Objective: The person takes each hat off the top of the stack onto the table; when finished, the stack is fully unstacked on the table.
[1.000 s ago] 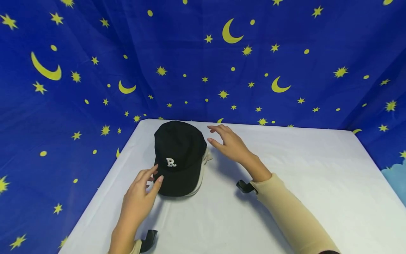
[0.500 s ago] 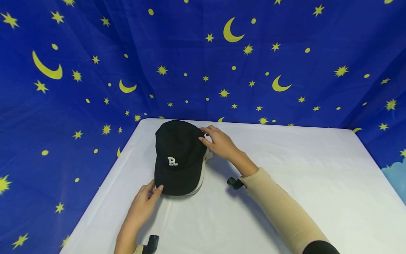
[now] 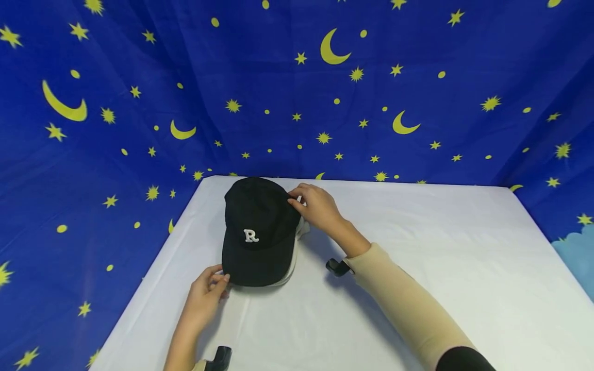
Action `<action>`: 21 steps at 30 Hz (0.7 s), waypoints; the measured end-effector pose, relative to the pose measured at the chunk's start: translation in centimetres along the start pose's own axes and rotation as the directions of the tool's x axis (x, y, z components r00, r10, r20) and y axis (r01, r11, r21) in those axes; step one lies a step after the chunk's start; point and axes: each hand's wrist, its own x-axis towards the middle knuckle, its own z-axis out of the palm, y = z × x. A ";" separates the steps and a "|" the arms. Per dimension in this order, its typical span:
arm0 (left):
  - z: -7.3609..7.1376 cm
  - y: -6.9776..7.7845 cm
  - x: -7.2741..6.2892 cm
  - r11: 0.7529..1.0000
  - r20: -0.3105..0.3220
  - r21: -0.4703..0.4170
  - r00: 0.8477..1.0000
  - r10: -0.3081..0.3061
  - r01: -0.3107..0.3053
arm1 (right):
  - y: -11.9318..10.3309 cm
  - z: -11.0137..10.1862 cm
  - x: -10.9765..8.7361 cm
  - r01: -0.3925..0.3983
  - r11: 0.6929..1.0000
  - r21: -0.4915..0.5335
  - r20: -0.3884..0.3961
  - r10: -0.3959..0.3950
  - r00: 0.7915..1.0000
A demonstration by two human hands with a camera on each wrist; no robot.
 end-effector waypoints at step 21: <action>-1.2 2.6 -0.1 0.948 0.039 -0.314 0.997 0.071 -0.055 | -1.7 -4.0 0.0 0.057 0.993 0.102 -0.200 -0.036 0.979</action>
